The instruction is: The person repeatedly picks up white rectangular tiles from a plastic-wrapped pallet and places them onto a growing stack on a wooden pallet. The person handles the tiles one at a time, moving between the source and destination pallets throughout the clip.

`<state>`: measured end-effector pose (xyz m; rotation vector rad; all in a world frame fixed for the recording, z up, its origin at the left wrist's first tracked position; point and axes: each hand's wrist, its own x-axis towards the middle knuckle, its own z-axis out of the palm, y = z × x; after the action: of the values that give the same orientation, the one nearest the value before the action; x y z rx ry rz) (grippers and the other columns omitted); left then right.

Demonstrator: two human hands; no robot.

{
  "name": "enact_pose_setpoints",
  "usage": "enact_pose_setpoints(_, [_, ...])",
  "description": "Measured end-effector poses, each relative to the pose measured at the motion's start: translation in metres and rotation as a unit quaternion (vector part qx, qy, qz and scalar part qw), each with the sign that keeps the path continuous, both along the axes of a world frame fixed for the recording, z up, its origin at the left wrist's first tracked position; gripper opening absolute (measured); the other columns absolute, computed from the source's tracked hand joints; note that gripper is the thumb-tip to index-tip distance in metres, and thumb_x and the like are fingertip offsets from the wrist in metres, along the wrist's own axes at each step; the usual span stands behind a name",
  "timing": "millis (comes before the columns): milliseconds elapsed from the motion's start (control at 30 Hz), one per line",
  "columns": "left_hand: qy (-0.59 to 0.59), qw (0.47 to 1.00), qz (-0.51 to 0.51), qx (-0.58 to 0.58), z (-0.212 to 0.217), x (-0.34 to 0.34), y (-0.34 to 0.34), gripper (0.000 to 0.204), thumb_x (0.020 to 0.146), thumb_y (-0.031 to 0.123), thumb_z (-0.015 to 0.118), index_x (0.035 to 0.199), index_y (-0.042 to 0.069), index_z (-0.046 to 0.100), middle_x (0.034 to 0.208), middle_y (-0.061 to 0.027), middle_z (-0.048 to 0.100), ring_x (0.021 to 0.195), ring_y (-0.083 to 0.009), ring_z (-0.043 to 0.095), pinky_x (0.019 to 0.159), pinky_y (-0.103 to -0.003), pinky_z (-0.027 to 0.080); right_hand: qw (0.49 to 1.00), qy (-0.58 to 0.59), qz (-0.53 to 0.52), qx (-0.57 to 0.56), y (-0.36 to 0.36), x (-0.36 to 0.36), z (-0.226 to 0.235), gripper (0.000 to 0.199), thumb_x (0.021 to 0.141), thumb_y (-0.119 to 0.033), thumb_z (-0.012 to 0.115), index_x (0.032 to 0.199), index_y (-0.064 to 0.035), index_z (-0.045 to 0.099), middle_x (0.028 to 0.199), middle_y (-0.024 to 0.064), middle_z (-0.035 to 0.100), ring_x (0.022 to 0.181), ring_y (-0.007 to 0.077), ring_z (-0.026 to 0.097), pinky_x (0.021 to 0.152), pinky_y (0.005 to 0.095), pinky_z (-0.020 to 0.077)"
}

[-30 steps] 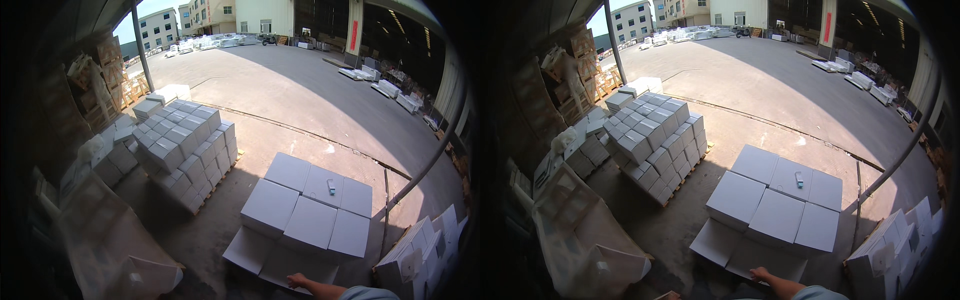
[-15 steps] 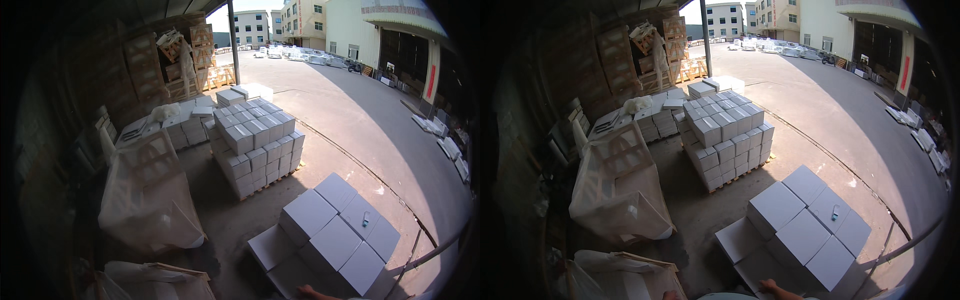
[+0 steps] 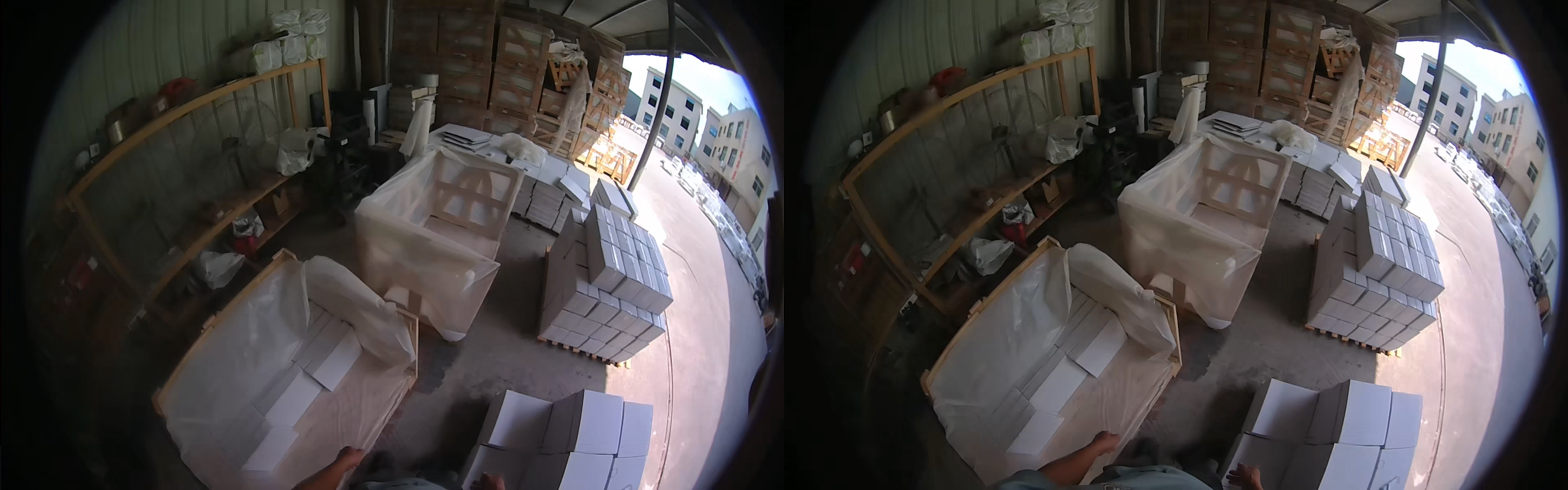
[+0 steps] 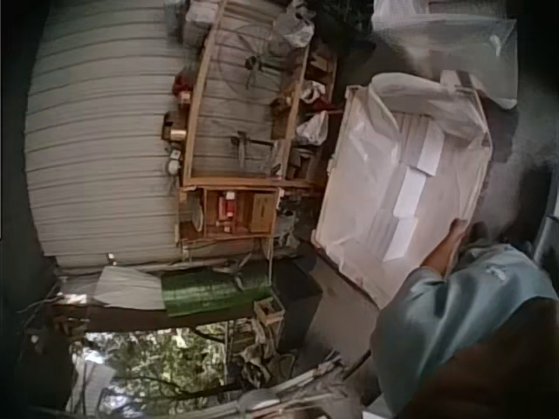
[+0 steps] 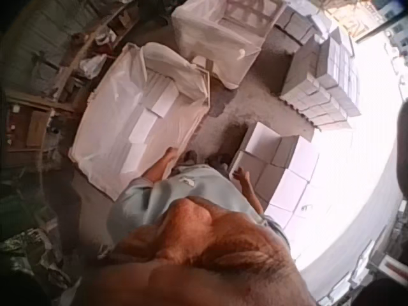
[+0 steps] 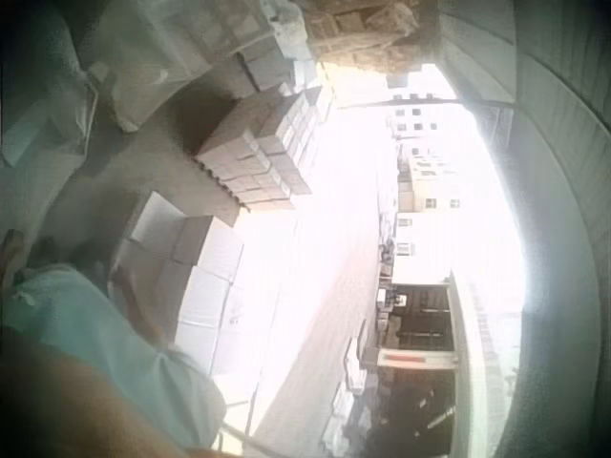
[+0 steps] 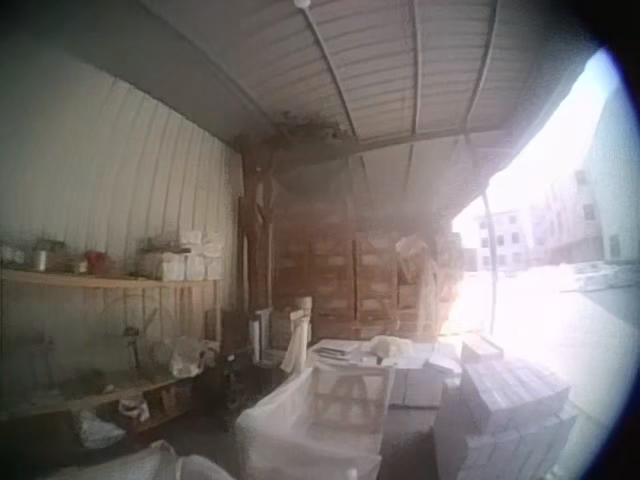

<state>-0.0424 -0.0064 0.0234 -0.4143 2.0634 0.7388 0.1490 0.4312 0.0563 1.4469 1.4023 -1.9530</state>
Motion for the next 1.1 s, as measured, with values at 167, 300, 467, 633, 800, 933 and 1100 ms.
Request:
enact_pose_setpoints(167, [0.03, 0.997, 0.062, -0.018, 0.01, 0.066, -0.084, 0.046, 0.077, 0.041, 0.042, 0.061, 0.001, 0.061, 0.061, -0.0148, 0.061, 0.064, -0.0284, 0.062, 0.069, -0.038, 0.047, 0.989, -0.021, 0.148, 0.012, -0.047, -0.061, 0.011, 0.027, 0.087, -0.019, 0.048, 0.1, 0.0036, 0.051, 0.087, 0.0234, 0.059, 0.066, 0.0348, 0.062, 0.051, 0.0427, 0.0539])
enact_pose_setpoints(300, [0.09, 0.976, 0.198, -0.006, 0.038, 0.108, -0.105, 0.047, 0.078, 0.04, 0.041, 0.065, 0.0, 0.062, 0.066, -0.0179, 0.061, 0.071, -0.0322, 0.061, 0.075, -0.039, 0.046, 0.969, -0.03, 0.245, 0.029, -0.063, -0.095, 0.015, 0.027, 0.086, -0.02, 0.048, 0.099, 0.0033, 0.052, 0.086, 0.0225, 0.059, 0.064, 0.0339, 0.062, 0.05, 0.0418, 0.0539])
enact_pose_setpoints(467, [0.079, 0.937, 0.34, -0.011, 0.021, 0.207, -0.103, 0.043, 0.079, 0.037, 0.043, 0.067, 0.0, 0.061, 0.064, -0.0161, 0.061, 0.064, -0.0304, 0.06, 0.065, -0.041, 0.048, 0.939, -0.022, 0.34, 0.033, -0.062, -0.126, 0.004, 0.027, 0.086, -0.021, 0.049, 0.097, 0.0028, 0.052, 0.084, 0.0214, 0.059, 0.061, 0.0327, 0.062, 0.049, 0.0407, 0.0539])
enact_pose_setpoints(633, [-0.035, 0.878, 0.477, 0.025, -0.004, 0.336, -0.057, 0.041, 0.08, 0.041, 0.047, 0.073, 0.003, 0.061, 0.065, -0.0115, 0.061, 0.053, -0.0249, 0.057, 0.05, -0.037, 0.045, 0.914, 0.01, 0.405, 0.016, -0.05, -0.175, -0.021, 0.027, 0.085, -0.022, 0.05, 0.095, 0.0024, 0.053, 0.082, 0.0202, 0.06, 0.059, 0.0315, 0.061, 0.048, 0.0396, 0.0539])
enact_pose_setpoints(800, [-0.084, 0.817, 0.57, 0.019, 0.006, 0.421, -0.011, 0.042, 0.078, 0.04, 0.048, 0.068, 0.001, 0.06, 0.064, -0.0127, 0.061, 0.05, -0.027, 0.056, 0.05, -0.038, 0.046, 0.862, -0.017, 0.506, 0.001, -0.085, -0.206, -0.049, 0.035, 0.085, -0.025, 0.047, 0.103, 0.004, 0.048, 0.087, 0.0208, 0.06, 0.076, 0.0351, 0.062, 0.062, 0.0447, 0.0531])
enact_pose_setpoints(933, [-0.079, 0.743, 0.663, 0.033, 0.006, 0.465, 0.006, 0.04, 0.078, 0.036, 0.048, 0.063, 0.0, 0.058, 0.061, -0.0156, 0.061, 0.05, -0.0274, 0.058, 0.049, -0.038, 0.047, 0.835, -0.044, 0.547, -0.043, -0.13, -0.179, -0.052, 0.026, 0.083, -0.027, 0.05, 0.092, -0.0029, 0.054, 0.086, 0.0157, 0.061, 0.071, 0.0299, 0.063, 0.054, 0.0415, 0.053])
enact_pose_setpoints(1100, [-0.082, 0.653, 0.749, 0.08, -0.028, 0.55, 0.002, 0.036, 0.079, 0.032, 0.048, 0.062, 0.001, 0.055, 0.06, -0.0156, 0.059, 0.051, -0.0272, 0.058, 0.045, -0.038, 0.045, 0.759, -0.077, 0.646, -0.018, -0.217, -0.102, -0.007, 0.031, 0.085, -0.027, 0.048, 0.102, -0.0009, 0.05, 0.096, 0.0182, 0.06, 0.079, 0.0325, 0.062, 0.061, 0.0415, 0.0531])
